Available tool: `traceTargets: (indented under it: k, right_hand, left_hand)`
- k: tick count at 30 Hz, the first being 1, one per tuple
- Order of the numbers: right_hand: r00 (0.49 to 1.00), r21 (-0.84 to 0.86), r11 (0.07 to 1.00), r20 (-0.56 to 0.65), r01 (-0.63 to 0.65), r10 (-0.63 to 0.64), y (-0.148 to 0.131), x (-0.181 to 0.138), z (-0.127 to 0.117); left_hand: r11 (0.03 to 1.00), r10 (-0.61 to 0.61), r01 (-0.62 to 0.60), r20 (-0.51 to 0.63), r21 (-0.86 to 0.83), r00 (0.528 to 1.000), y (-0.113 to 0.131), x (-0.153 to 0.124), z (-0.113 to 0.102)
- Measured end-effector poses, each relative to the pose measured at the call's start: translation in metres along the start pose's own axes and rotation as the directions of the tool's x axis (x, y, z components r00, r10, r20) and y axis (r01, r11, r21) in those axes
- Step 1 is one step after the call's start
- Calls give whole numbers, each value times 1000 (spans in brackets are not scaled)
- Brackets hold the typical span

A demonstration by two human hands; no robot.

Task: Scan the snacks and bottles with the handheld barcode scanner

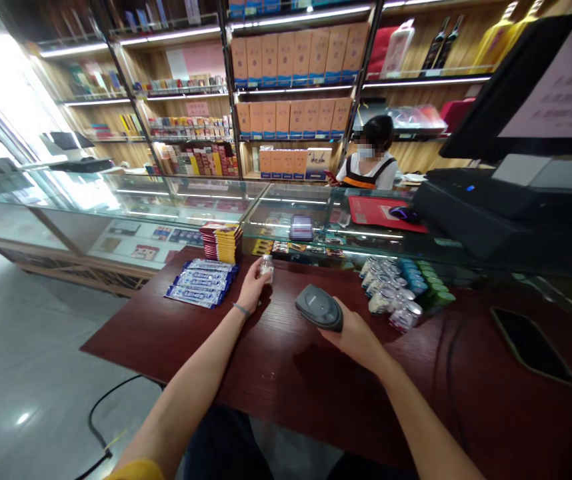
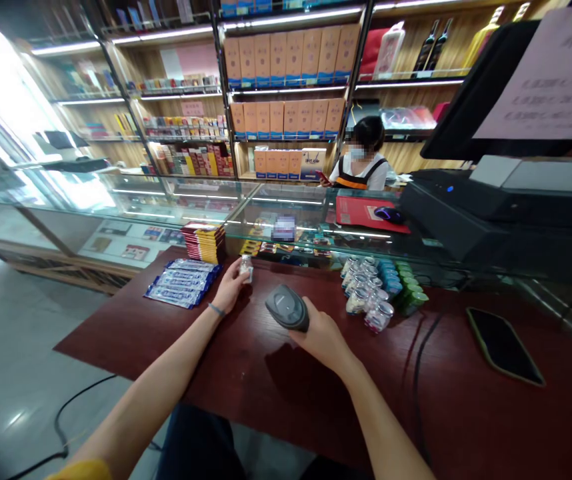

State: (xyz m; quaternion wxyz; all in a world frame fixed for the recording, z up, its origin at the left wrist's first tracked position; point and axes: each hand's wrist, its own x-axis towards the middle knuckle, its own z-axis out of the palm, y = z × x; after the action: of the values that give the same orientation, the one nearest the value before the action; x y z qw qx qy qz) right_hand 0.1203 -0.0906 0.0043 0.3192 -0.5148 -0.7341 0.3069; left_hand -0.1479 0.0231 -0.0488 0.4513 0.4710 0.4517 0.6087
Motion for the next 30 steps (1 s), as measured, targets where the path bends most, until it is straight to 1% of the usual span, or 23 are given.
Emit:
traceTargets:
  k: [1,3,4,6,7,9,12,14,16,21,25,30]
  right_hand:
    - [1000,8,1000,-3,-3,3,0,0,-1]
    - [1000,27,1000,-11,-3,3,-1,1,-2]
    - [1000,40,999,-11,1,0,-2,2,-3]
    - [1000,66,998,-3,3,-3,-3,2,-5]
    - [1000,76,997,2,-1,1,-4,2,-6]
    - [1000,93,996,8,-17,16,-6,2,-8]
    - [999,124,991,13,-44,43,-8,1,-10]
    - [998,141,989,20,-54,52,-8,0,-11]
    - [998,149,987,24,-63,60,-9,-1,-12]
    - [998,180,981,5,-68,68,-9,0,-13]
    - [998,208,976,-14,-63,67,-7,0,-12]
    - [997,194,978,-12,-73,77,-1,2,-11]
  left_hand:
    - [989,85,-79,-42,122,996,0,1,-3]
    - [914,230,-191,-71,357,970,0,4,-9]
    - [869,273,-213,-74,447,959,0,5,-12]
    - [806,308,-209,-91,554,947,1,6,-16]
    - [795,310,-197,-106,573,945,0,6,-17]
    - [814,298,-173,-144,554,943,-3,6,-17]
    - [866,239,-105,-220,490,946,-9,7,-17]
    - [873,201,-55,-255,485,946,-12,8,-18]
    - [875,187,-41,-258,483,948,-13,9,-19]
    - [906,190,-81,-229,416,955,-16,8,-26]
    - [872,195,-60,-232,486,953,-19,13,-26]
    - [799,233,-55,-225,599,946,-15,32,-18]
